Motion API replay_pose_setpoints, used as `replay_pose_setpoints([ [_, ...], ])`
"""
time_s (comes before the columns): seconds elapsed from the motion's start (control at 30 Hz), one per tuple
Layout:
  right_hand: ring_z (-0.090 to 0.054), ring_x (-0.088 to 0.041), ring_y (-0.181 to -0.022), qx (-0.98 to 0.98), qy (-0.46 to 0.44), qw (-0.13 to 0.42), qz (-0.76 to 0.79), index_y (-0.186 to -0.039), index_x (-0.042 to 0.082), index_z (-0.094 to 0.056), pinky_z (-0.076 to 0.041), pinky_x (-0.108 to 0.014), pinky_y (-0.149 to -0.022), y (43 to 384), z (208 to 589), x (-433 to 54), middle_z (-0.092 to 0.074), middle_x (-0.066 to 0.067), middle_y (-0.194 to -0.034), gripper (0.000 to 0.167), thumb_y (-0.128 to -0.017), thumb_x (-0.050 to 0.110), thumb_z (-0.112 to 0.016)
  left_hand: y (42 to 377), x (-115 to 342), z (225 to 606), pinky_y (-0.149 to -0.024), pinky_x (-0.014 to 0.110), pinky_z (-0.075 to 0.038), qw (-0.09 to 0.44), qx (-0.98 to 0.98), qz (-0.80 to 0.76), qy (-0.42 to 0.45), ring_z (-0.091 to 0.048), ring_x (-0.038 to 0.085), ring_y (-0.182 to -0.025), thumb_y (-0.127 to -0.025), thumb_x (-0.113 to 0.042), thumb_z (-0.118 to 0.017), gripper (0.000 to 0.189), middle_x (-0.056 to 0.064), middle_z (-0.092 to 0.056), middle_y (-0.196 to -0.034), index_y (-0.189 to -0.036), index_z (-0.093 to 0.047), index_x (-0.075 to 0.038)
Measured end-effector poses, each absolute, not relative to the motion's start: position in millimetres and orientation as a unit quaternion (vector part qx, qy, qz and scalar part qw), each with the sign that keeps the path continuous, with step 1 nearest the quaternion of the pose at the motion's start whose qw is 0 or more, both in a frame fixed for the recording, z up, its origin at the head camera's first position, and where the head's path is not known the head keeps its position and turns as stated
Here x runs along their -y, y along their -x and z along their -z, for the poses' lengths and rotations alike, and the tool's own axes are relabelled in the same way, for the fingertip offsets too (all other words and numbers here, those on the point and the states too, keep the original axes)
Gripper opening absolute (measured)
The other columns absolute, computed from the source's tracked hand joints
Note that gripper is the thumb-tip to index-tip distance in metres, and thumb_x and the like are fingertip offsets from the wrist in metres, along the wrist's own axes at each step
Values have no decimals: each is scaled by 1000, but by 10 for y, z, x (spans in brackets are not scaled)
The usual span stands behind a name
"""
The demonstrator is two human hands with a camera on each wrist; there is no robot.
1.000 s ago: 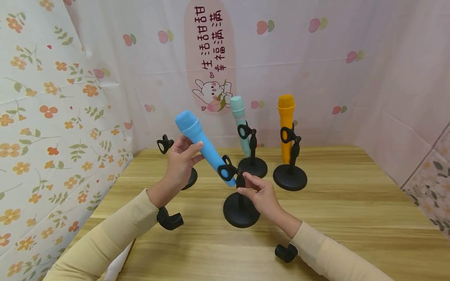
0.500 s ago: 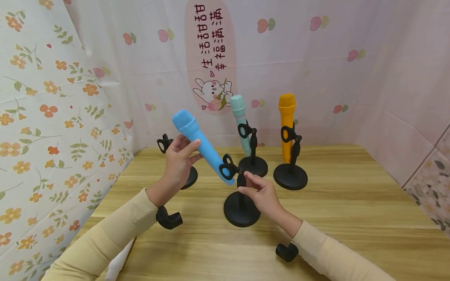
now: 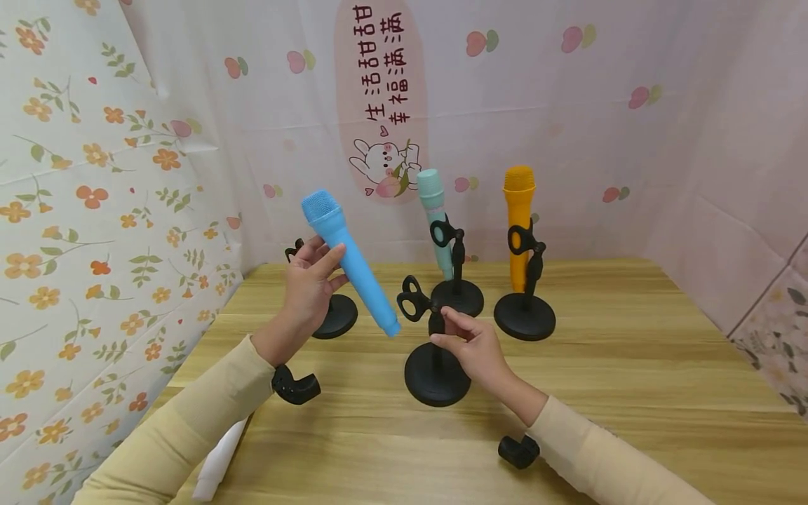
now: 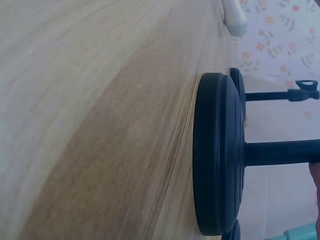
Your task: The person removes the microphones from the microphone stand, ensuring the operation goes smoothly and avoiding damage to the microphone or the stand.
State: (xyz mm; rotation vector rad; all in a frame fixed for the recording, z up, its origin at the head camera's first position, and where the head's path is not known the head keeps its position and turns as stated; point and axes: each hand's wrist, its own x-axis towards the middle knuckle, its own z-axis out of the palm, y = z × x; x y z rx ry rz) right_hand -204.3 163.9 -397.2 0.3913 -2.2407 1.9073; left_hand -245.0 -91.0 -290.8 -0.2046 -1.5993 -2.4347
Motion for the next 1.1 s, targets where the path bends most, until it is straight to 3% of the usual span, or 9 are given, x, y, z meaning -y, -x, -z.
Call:
replay_pose_setpoints([
  [0.43, -58, 4, -101, 736, -120, 72, -662, -133, -9, -50, -48, -16, -86, 2044, 3958, -1649, -51, -22, -133, 56, -83, -4, -74, 2414, 948, 3003, -80, 41, -56, 97, 564, 819, 48, -65, 20, -92, -89, -7, -72, 41, 7, -63, -103, -128, -60, -5],
  [0.73, -61, -1, -95, 740, -112, 73, -659, -130, -8, -55, -51, -18, -83, 2056, 3949, -1649, -64, -8, -119, 54, -81, -3, -76, 2385, 986, 3105, -79, 45, -56, 75, 621, 779, 32, -66, 23, -95, -87, -10, -74, 47, 12, -64, -109, -131, -58, -3],
  [1.1, -61, 0, -97, 735, -105, 65, -667, -131, -8, -54, -50, -19, -84, 2059, 3926, -1644, -61, -13, -124, 55, -81, -3, -76, 2336, 1008, 3158, -68, 33, -57, 56, 654, 754, 25, -66, 20, -89, -88, -14, -74, 47, 11, -63, -106, -131, -58, -4],
])
